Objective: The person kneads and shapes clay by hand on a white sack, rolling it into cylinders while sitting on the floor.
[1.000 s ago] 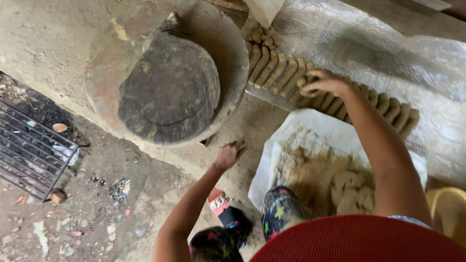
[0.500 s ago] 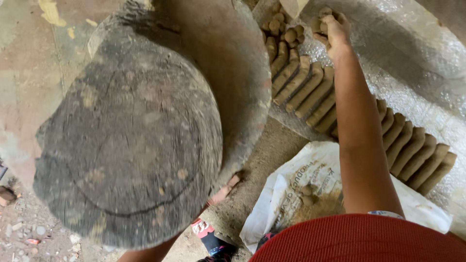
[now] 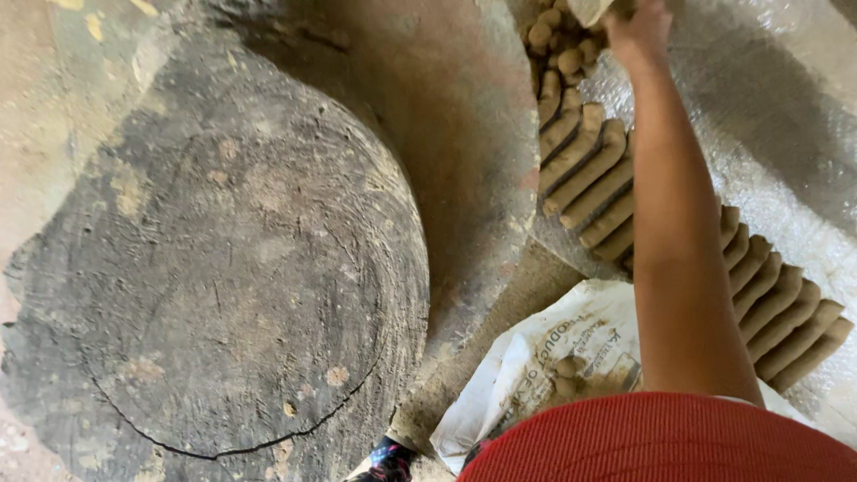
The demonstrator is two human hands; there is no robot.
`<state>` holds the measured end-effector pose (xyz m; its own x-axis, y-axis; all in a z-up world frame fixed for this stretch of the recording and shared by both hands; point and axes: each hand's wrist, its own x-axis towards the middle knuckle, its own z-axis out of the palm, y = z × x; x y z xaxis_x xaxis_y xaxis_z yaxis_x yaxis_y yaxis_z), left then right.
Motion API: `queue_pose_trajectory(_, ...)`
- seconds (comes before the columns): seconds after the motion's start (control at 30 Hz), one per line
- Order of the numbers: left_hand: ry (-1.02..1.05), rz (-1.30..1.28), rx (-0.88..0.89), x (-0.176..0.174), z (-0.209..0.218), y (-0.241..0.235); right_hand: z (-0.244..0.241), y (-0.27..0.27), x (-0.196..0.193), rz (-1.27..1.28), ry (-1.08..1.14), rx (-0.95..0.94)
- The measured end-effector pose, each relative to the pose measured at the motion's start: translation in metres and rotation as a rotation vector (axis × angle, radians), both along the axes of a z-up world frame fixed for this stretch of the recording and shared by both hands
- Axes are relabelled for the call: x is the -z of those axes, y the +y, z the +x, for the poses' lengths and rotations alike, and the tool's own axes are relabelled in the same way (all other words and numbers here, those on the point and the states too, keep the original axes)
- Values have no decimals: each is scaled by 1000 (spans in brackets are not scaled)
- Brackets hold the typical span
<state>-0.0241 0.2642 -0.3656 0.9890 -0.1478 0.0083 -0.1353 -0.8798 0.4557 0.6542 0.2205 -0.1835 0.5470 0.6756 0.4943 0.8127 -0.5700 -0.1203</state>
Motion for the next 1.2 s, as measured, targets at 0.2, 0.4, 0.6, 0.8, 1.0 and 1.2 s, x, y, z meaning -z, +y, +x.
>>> queue_pose_trajectory(0.2, -1, -18, 46, -15, 7, -9, -20, -26, -18, 258, 897, 332)
queue_pose_trajectory(0.4, -12, 50, 83, -41, 6, 4, -37, -67, -6, 300, 436, 80)
queue_pose_trajectory(0.6, -398, 190, -43, -26, 8, 7, -206, -152, -92, -522, 769, 132)
queue_pose_trajectory(0.8, 43, 198, -86, -63, 49, 24, -374, -276, -102, -563, 797, -290)
queue_pose_trajectory(1.0, -140, -334, -350, -285, 14, -39, -480, -311, -49, -610, 715, -130)
queue_pose_trajectory(1.2, -100, -618, -488, -440, -69, -137, -495, -311, -7, -99, 561, -91)
